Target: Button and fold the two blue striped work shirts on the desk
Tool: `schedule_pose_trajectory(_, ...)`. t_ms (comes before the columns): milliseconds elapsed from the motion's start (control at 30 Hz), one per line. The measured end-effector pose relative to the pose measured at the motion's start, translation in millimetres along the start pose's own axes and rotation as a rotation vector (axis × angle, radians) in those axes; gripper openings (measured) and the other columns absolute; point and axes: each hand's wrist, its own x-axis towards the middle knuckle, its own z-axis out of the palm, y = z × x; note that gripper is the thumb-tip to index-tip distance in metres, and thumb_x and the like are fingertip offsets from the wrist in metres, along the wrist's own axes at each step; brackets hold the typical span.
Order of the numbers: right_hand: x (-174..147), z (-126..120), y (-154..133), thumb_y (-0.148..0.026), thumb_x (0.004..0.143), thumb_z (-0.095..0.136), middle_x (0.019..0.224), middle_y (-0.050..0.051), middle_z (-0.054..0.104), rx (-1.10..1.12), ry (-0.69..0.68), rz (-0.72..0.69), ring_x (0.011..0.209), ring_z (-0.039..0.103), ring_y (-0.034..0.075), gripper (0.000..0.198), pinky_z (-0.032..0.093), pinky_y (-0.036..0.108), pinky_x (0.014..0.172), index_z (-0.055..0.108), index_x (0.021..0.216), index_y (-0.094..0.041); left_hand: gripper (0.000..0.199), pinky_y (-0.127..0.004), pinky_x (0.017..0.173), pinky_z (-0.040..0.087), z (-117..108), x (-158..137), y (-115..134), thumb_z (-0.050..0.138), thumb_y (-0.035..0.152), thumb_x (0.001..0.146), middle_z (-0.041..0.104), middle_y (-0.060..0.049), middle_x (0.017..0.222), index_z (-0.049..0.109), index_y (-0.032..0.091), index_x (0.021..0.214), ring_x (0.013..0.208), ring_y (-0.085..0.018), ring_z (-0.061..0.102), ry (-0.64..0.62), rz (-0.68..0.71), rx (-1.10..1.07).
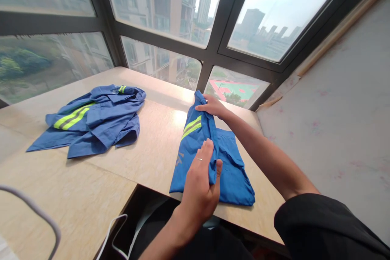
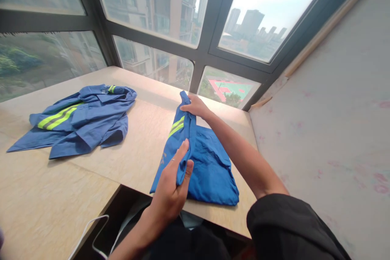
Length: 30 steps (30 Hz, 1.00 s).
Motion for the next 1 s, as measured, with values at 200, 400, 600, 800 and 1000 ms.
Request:
schedule_pose_trajectory(200,-33.4,-24.8,60.5,-0.032,0.067,0.076,0.091,0.005,0.072,0.106,0.039,0.174,0.083,0.065,0.021,0.031,0.053,0.032,0.076,0.069,0.09,-0.014,0.054,-0.054,0.118,0.027,56.3,8.0,-49.2,0.038,0.031,0.098,0.039,-0.019,0.154,0.041,0.009,0.147,0.147,-0.032,0.03,-0.345,0.234,0.648)
schedule_pose_trajectory(400,-81.3,-21.8,144.7,-0.039,0.065,0.076,0.084,0.004,0.073,0.251,0.095,0.335,0.08,0.067,0.021,0.035,0.054,0.03,0.073,0.072,0.088,-0.014,0.055,-0.055,0.117,0.029,88.8,-6.0,-84.4,0.035,0.032,0.098,0.04,-0.02,0.154,0.04,0.008,0.147,0.146,-0.034,0.03,-0.486,0.263,0.885)
schedule_pose_trajectory(600,-125.5,-1.2,213.5,-0.052,0.063,0.075,0.066,-0.002,0.066,0.138,0.152,0.388,0.071,0.063,0.019,0.038,0.051,0.029,0.069,0.067,0.069,-0.016,0.054,-0.057,0.116,0.028,106.3,-14.5,-94.7,0.032,0.031,0.099,0.043,-0.019,0.152,0.043,0.009,0.146,0.145,-0.035,0.032,-0.561,0.193,0.869)
schedule_pose_trajectory(800,-133.8,0.6,231.1,-0.045,0.061,0.082,0.08,0.004,0.074,0.624,0.197,0.423,0.078,0.069,0.021,0.042,0.056,0.034,0.078,0.068,0.087,-0.015,0.052,-0.058,0.115,0.03,121.8,-8.4,-85.0,0.034,0.033,0.099,0.047,-0.017,0.15,0.045,0.01,0.145,0.142,-0.034,0.037,-0.554,0.118,0.842)
schedule_pose_trajectory(1000,-126.8,-30.0,234.2,-0.032,0.073,0.076,0.087,0.01,0.077,0.827,0.077,0.536,0.082,0.074,0.024,0.026,0.058,0.039,0.086,0.067,0.091,-0.015,0.054,-0.057,0.115,0.031,154.3,2.6,-69.2,0.034,0.035,0.099,0.047,-0.02,0.149,0.044,0.008,0.146,0.141,-0.033,0.039,-0.515,0.192,0.857)
